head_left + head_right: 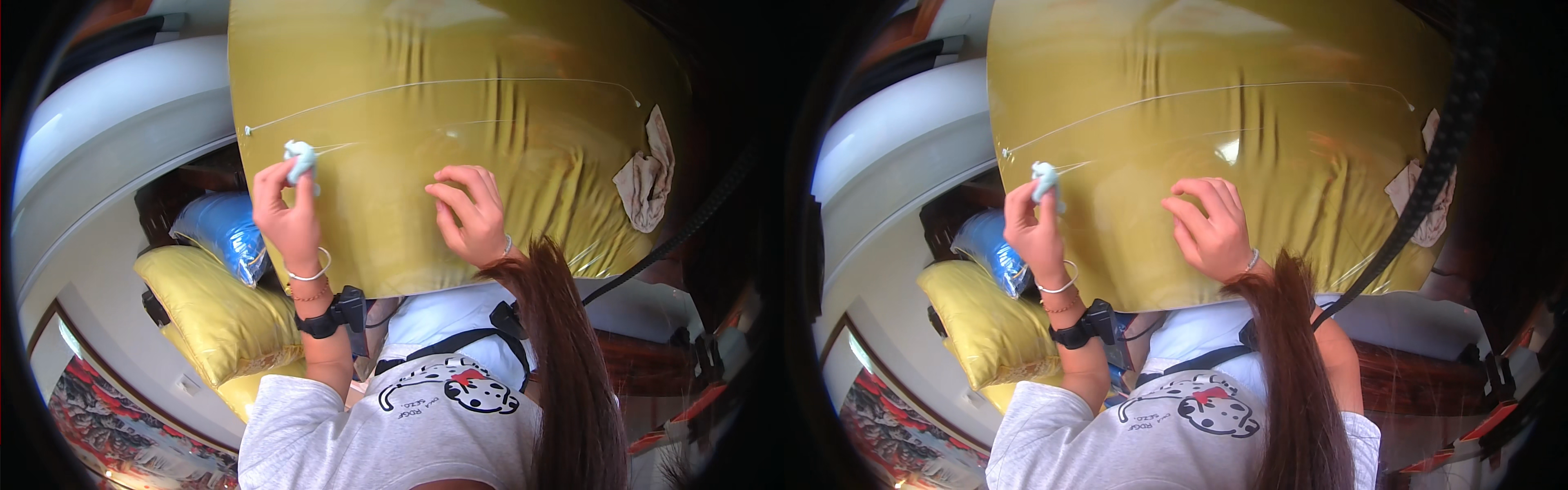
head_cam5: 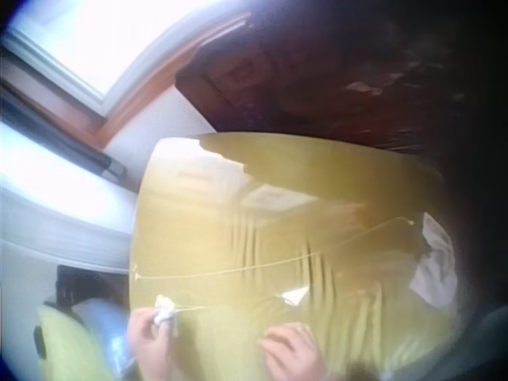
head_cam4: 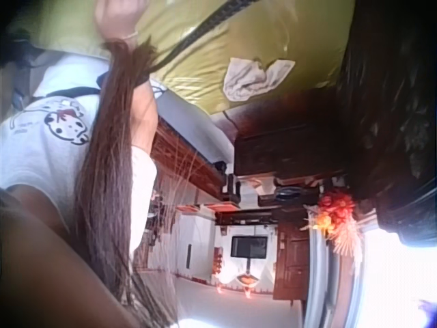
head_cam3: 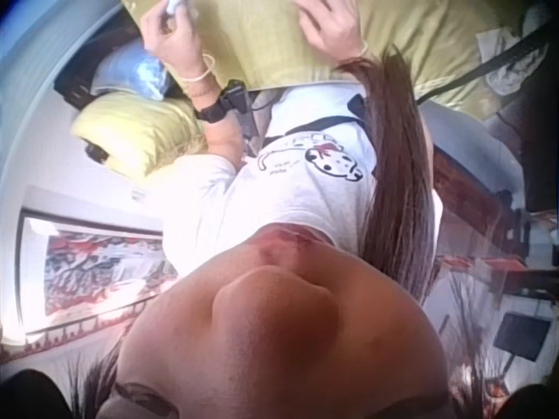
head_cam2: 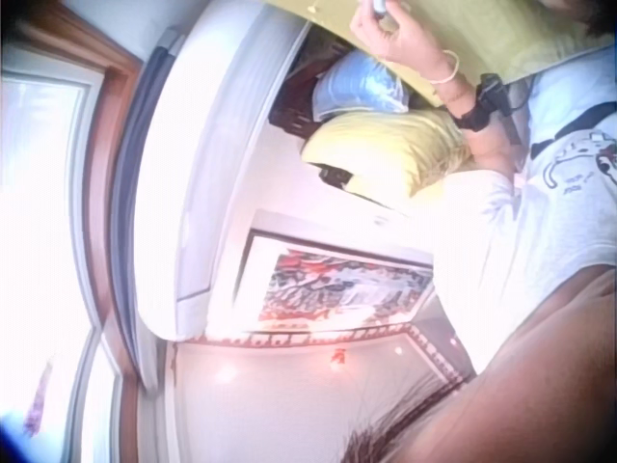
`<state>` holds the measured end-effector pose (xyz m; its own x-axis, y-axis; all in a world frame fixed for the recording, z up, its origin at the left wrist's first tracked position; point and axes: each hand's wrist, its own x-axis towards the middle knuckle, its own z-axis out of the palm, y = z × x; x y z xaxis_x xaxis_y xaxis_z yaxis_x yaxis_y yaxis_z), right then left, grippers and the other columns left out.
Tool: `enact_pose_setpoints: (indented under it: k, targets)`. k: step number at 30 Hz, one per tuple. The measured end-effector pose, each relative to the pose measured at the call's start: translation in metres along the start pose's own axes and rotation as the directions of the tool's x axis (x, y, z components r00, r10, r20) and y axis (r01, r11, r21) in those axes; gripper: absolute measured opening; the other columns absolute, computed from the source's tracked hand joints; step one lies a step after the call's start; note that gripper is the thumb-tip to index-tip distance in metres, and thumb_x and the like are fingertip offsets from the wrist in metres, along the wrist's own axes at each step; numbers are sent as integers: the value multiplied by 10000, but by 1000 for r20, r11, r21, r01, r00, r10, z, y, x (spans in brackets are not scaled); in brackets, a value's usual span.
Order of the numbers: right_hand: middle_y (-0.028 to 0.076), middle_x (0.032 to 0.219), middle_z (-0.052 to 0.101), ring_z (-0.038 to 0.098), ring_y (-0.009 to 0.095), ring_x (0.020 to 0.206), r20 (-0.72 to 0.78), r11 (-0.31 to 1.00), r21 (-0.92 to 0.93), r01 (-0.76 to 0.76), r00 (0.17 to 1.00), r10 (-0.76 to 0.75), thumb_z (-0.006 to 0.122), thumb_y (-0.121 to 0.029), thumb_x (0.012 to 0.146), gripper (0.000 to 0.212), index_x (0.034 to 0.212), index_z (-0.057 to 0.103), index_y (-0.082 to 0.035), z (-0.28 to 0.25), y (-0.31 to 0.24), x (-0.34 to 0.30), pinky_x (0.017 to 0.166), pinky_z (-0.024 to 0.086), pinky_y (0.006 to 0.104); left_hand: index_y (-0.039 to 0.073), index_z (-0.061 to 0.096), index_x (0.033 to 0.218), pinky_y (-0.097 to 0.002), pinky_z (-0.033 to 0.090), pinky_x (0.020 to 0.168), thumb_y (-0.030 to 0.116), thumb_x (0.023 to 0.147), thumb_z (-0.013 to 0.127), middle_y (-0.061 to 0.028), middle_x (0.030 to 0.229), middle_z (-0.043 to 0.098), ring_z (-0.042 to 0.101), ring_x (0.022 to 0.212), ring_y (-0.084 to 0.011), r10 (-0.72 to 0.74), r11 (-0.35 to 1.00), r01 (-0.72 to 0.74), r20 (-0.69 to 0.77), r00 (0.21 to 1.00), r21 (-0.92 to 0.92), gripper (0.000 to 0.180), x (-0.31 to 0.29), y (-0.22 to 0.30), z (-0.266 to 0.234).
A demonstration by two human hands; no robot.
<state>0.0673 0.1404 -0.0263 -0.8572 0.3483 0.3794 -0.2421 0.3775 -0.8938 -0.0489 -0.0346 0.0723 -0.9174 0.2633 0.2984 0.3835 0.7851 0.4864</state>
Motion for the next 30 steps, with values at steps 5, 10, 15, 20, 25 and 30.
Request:
enact_pose_setpoints:
  k: [5, 10, 15, 20, 25, 30]
  targets:
    - [106, 917, 569, 547, 276, 823, 50, 1000, 3, -5, 999, 5, 624, 36, 611, 269, 873, 612, -23, 9, -3, 1, 726, 420, 374, -26, 586, 1011, -244, 463, 699, 38, 865, 573, -56, 943, 609, 562, 796, -109, -420, 701, 215, -150, 895, -680, 160, 4, -47, -42]
    - [108, 907, 573, 554, 277, 808, 86, 999, -9, -35, 996, 36, 634, 56, 603, 277, 868, 615, -24, 11, -6, 3, 710, 430, 367, -29, 568, 1039, -266, 457, 751, 64, 885, 551, -77, 958, 615, 566, 850, -135, -490, 586, 209, -137, 861, -783, 181, 1, -83, -64]
    - [116, 906, 571, 555, 282, 803, 108, 999, -12, -43, 993, 44, 628, 66, 610, 279, 873, 617, -26, 16, -7, 8, 698, 438, 364, -30, 566, 1035, -268, 452, 758, 66, 886, 550, -73, 950, 612, 559, 844, -136, -538, 564, 241, -131, 832, -790, 177, 0, -89, -55]
    - [121, 918, 568, 555, 275, 782, 119, 997, -12, -77, 990, 78, 617, 72, 630, 272, 886, 615, -19, 18, -8, 13, 675, 448, 343, -29, 571, 1039, -265, 450, 739, 65, 886, 551, -65, 935, 608, 552, 822, -130, -546, 548, 251, -114, 830, -798, 181, 4, -89, -52]
    - [120, 919, 569, 562, 256, 771, 106, 994, -13, -110, 988, 110, 615, 73, 653, 258, 898, 613, -8, 19, -8, 19, 650, 464, 317, -24, 571, 1042, -263, 455, 720, 63, 883, 553, -64, 945, 607, 553, 817, -129, -549, 561, 269, -109, 828, -783, 183, 2, -93, -52]
    - [115, 901, 571, 574, 254, 762, 110, 992, -17, -124, 986, 125, 635, 75, 658, 259, 901, 615, -12, 20, -8, 20, 644, 473, 316, -20, 570, 1045, -261, 457, 727, 67, 883, 553, -67, 957, 606, 555, 828, -129, -572, 534, 248, -129, 810, -809, 185, 1, -88, -50]
